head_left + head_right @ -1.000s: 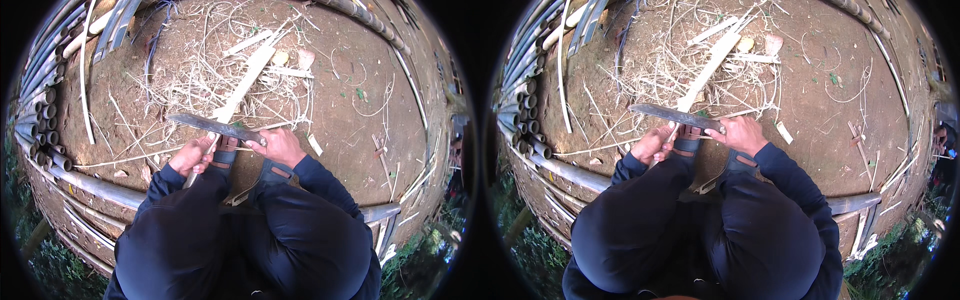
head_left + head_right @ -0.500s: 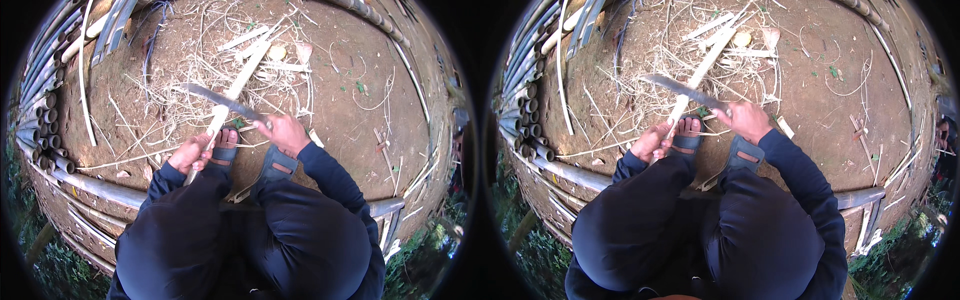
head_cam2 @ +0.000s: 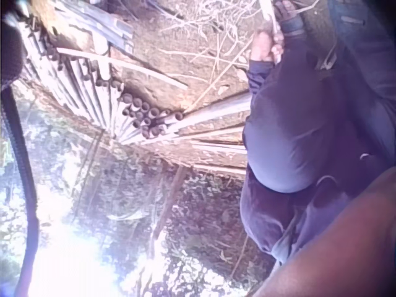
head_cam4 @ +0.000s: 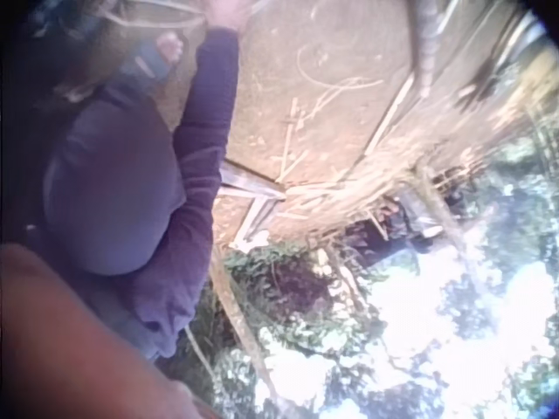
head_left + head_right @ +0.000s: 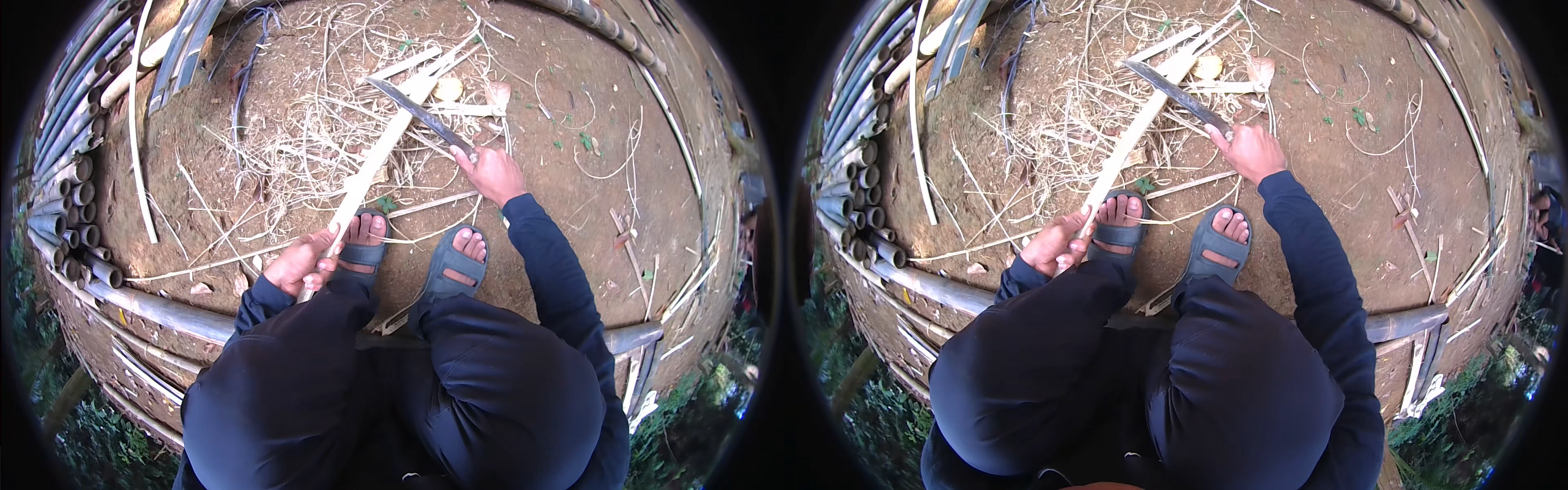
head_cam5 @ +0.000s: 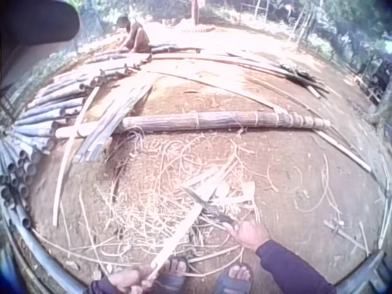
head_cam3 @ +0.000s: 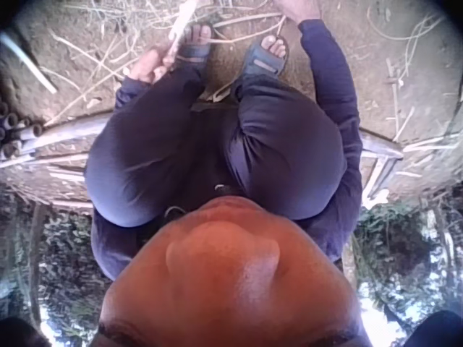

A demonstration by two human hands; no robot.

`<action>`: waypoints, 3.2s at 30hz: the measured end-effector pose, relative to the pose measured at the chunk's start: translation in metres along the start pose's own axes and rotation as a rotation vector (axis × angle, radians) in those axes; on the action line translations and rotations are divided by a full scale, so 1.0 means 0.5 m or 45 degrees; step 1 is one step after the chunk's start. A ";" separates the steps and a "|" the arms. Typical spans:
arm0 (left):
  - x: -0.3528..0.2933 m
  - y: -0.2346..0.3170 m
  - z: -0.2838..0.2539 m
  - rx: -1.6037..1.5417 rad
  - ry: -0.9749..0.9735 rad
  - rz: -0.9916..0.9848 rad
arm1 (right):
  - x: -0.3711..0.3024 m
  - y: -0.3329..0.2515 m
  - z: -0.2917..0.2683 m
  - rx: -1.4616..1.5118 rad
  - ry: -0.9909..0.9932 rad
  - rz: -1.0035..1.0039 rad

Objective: The person shaves and smooths long strips of bamboo using a large blade, handling the strips individually and checking the surface texture.

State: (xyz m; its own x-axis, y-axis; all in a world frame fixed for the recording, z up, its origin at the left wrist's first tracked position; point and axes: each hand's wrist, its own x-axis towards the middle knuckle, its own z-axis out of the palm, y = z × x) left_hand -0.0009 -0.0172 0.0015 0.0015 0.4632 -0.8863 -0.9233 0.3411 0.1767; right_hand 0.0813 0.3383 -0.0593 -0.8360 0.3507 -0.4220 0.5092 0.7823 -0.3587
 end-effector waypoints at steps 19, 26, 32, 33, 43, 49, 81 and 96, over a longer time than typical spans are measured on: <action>-0.060 -0.059 -0.079 0.225 -0.042 0.051 | 0.007 0.057 -0.019 0.108 0.029 0.183; -0.059 -0.053 -0.052 0.308 0.001 0.278 | -0.090 -0.053 -0.004 0.001 -0.208 -0.065; -0.078 0.011 -0.003 0.134 0.001 0.247 | -0.136 -0.029 0.048 0.505 0.099 0.221; -0.076 0.021 0.010 0.194 0.026 0.231 | -0.142 -0.031 0.056 0.446 0.307 0.228; 0.018 0.037 0.037 0.417 0.223 0.216 | -0.193 -0.066 0.042 0.759 0.411 -0.012; 0.046 0.011 0.049 0.530 0.314 0.207 | -0.194 -0.119 0.083 0.138 0.189 -0.585; 0.008 0.003 0.051 0.733 0.421 0.252 | -0.128 -0.135 0.056 0.062 0.085 -0.520; 0.009 0.003 0.064 0.670 0.382 0.223 | 0.016 0.022 0.049 0.235 0.114 0.021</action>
State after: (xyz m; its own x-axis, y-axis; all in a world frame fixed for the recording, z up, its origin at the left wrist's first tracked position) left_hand 0.0100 0.0115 0.0114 -0.3110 0.3249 -0.8931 -0.5873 0.6732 0.4494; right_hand 0.0851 0.3372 -0.0872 -0.8380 0.4134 -0.3562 0.5448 0.6714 -0.5024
